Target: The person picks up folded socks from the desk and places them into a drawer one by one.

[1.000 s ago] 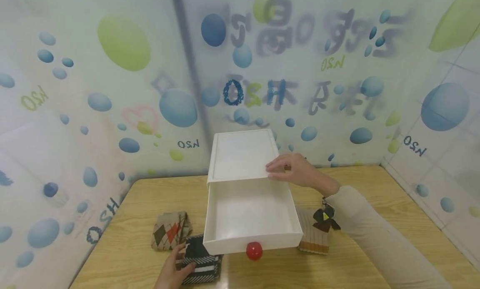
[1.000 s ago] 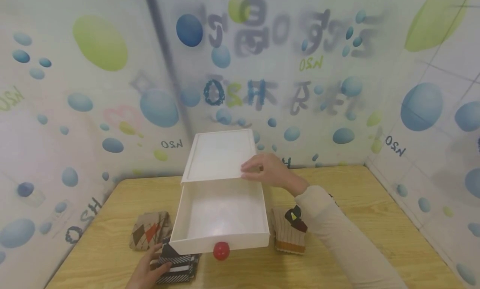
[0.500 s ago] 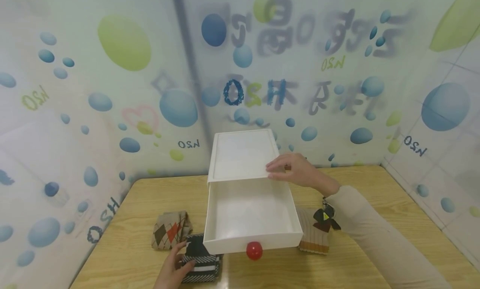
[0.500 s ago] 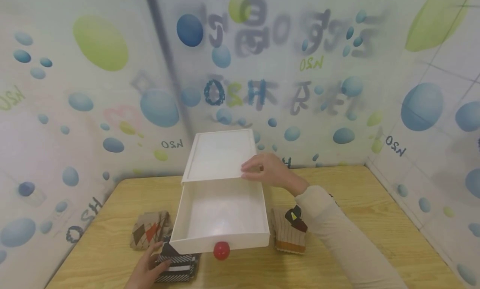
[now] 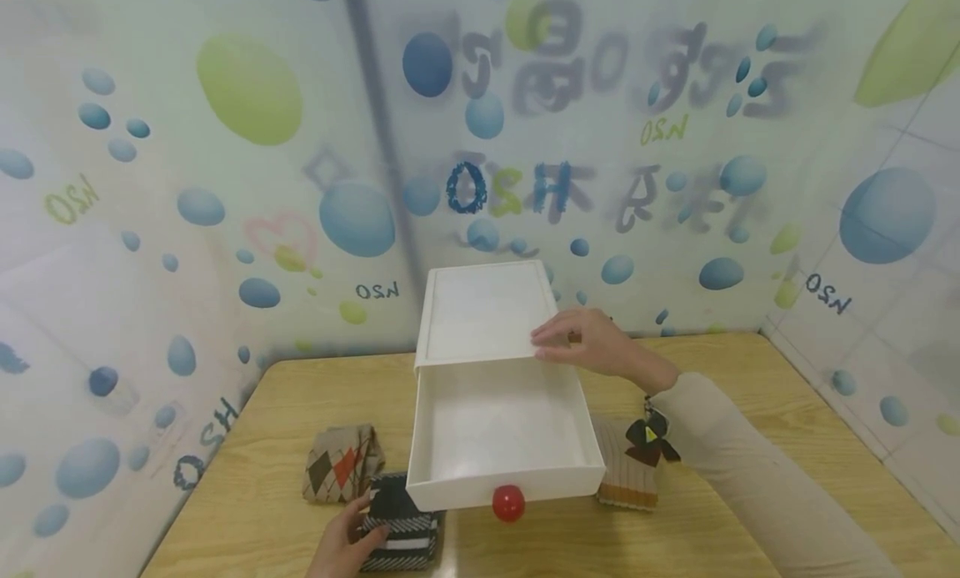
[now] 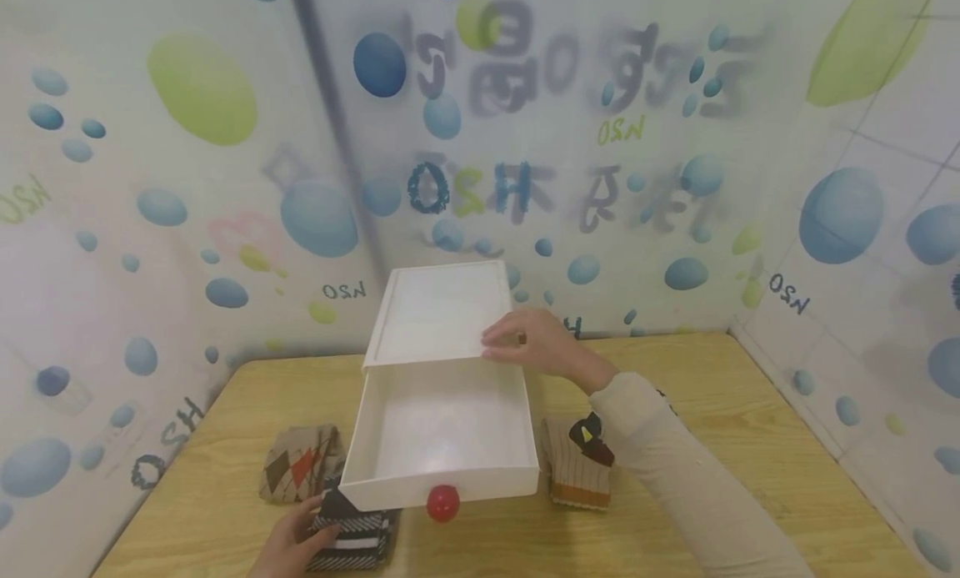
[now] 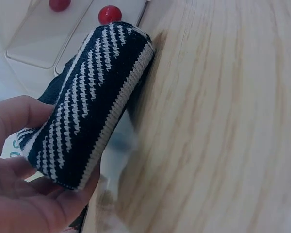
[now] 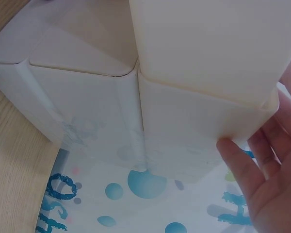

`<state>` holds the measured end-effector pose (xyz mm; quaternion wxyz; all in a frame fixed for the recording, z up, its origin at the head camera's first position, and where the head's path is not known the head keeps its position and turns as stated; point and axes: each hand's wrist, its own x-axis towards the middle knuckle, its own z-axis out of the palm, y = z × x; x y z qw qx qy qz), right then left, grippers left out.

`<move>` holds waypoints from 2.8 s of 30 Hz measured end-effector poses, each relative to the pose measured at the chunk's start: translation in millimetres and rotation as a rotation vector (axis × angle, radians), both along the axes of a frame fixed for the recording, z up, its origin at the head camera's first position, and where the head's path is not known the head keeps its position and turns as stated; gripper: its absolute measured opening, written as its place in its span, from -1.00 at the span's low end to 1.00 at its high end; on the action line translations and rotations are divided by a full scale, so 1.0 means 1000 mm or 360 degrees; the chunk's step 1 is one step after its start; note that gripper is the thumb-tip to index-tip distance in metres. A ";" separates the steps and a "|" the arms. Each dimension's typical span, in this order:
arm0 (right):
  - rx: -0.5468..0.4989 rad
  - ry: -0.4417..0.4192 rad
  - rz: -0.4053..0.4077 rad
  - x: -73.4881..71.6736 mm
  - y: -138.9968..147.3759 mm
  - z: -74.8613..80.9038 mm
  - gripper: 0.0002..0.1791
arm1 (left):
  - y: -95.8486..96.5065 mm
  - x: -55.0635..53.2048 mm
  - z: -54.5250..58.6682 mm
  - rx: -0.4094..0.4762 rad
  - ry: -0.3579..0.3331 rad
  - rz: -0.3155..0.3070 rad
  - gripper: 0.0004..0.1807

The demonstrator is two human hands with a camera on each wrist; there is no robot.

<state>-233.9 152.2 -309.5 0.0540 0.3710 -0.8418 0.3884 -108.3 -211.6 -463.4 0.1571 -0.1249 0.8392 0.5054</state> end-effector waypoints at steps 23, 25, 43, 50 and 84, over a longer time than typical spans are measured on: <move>0.0006 -0.0039 -0.0012 0.001 0.000 -0.001 -0.78 | -0.003 0.009 0.004 0.0181 0.0121 0.0068 -0.32; 0.0008 -0.0036 -0.0013 0.001 0.000 -0.001 -0.78 | -0.004 0.009 0.005 0.0176 0.0137 0.0060 -0.36; 0.0019 -0.0023 -0.0004 -0.001 0.001 0.001 -0.78 | -0.019 0.011 0.026 0.0181 0.0436 0.0132 -0.54; 0.0029 0.0000 -0.0014 0.000 0.001 0.001 -0.78 | -0.030 0.011 0.041 0.0164 0.0311 0.0119 -0.49; -0.0003 0.0030 0.0022 -0.001 0.001 -0.001 -0.78 | -0.053 0.004 0.113 0.0759 0.0774 0.0118 -0.57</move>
